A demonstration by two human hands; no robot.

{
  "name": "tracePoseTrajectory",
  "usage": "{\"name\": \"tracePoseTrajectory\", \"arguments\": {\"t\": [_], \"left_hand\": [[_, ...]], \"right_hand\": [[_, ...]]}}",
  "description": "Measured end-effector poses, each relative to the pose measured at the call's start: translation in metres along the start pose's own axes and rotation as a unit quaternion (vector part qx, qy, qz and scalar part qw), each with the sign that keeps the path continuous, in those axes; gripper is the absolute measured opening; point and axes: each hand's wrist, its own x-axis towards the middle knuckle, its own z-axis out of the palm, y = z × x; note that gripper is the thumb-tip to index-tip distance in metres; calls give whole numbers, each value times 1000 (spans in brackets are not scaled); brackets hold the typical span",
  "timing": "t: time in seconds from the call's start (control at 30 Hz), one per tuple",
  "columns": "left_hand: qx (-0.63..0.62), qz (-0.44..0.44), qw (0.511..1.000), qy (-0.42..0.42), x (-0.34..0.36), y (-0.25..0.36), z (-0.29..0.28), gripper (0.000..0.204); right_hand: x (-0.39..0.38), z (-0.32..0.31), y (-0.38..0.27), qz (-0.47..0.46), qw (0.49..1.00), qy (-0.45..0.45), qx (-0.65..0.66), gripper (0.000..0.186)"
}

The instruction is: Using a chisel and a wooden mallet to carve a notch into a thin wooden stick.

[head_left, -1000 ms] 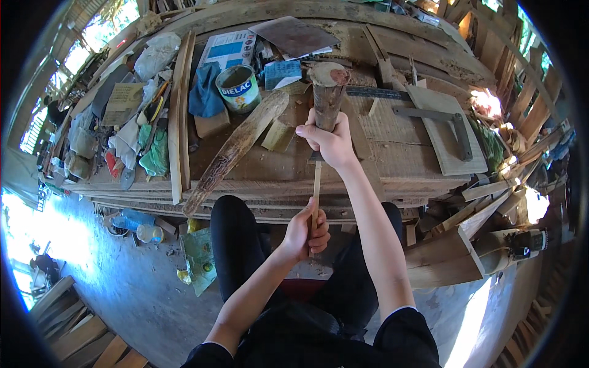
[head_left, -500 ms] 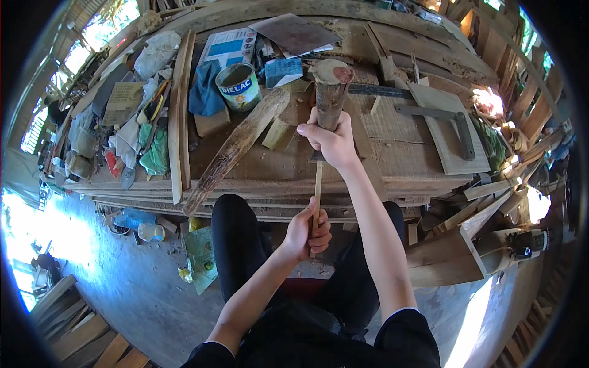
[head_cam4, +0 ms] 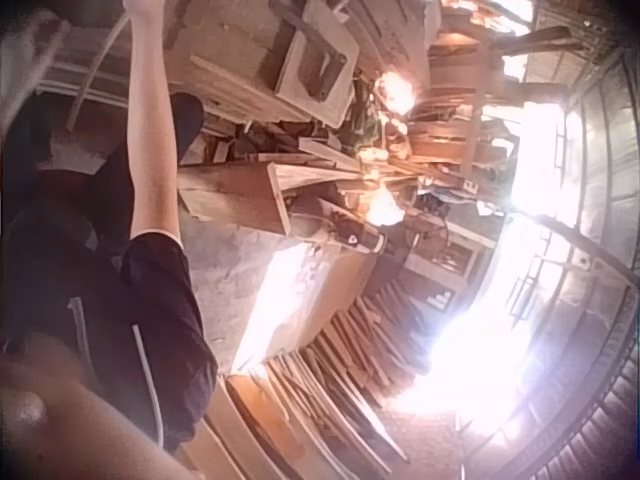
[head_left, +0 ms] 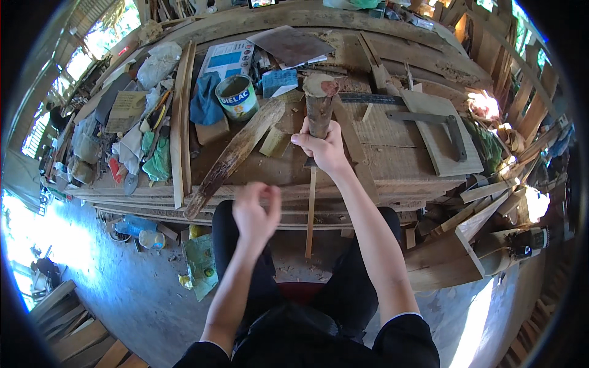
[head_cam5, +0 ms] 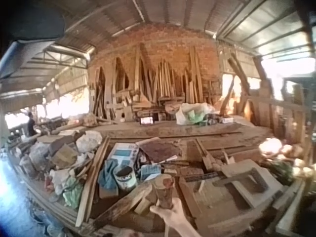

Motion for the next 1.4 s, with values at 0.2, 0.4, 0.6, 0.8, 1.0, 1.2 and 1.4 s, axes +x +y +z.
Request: {"name": "tracePoseTrajectory", "arguments": {"t": [0.2,0.4,0.6,0.8,1.0,1.2,1.4], "left_hand": [[374,13,927,29,71,-65,-27,49],[259,-133,926,-242,120,-65,-51,56],[143,19,984,-108,153,-3,-120,55],[-39,122,990,-67,170,118,-163,52],[39,157,952,-259,152,121,-152,50],[-63,187,967,-163,160,144,-177,48],[-94,134,973,-165,165,163,-189,47]], "right_hand": [[0,1,-6,7,1000,-13,18,24],[0,2,-5,-1,1000,-21,15,25],[4,6,-1,8,998,-23,53,24],[5,7,-4,3,999,-18,35,23],[0,4,-3,-3,997,-28,74,23],[2,5,-4,-1,996,-18,90,22],[2,2,-9,8,998,-14,56,23]]}}
